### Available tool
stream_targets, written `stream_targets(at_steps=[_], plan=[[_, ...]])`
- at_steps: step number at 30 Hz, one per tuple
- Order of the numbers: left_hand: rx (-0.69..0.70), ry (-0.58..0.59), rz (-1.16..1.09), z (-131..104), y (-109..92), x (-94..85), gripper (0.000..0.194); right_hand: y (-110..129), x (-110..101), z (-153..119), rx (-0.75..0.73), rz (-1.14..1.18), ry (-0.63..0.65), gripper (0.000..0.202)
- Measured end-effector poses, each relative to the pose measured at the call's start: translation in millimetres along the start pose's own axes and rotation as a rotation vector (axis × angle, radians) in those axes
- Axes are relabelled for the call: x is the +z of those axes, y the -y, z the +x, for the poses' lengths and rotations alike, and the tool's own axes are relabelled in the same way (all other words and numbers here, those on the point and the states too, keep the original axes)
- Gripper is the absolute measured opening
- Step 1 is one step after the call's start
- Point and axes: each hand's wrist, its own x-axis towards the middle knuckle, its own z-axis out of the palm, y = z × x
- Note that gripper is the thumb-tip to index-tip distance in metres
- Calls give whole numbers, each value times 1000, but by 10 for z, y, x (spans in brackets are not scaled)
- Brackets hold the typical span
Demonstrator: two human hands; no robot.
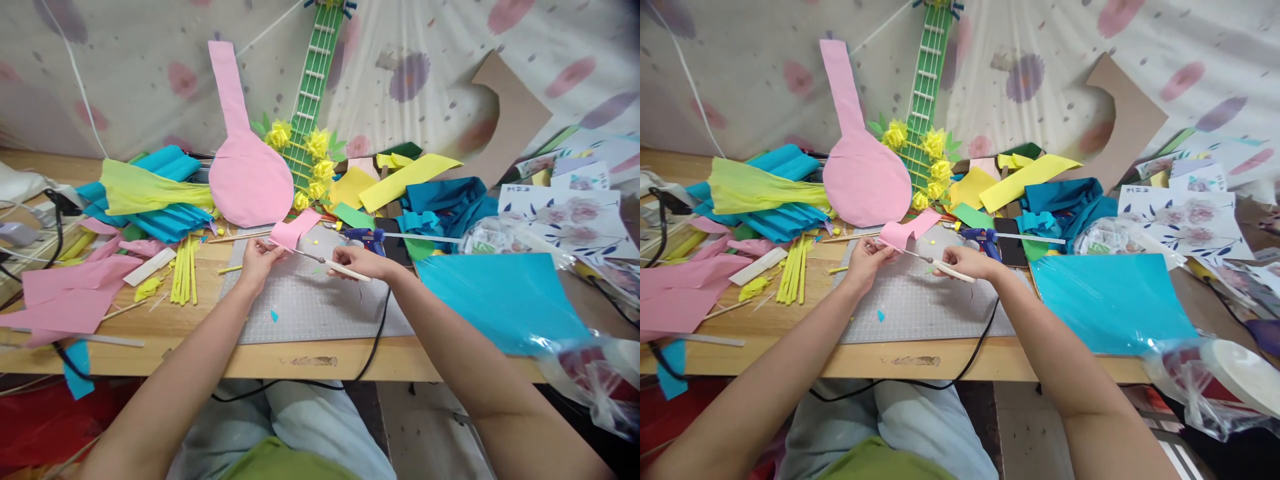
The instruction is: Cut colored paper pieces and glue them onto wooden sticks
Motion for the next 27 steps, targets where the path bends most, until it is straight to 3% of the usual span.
stream_targets(at_steps=[14,27], plan=[[69,-11,122,-14,9,14,48,-80,10,42,-17,-76,-48,43],[-84,4,12,-54,-65,58,54,-53,157,238,-110,-130,-108,43]])
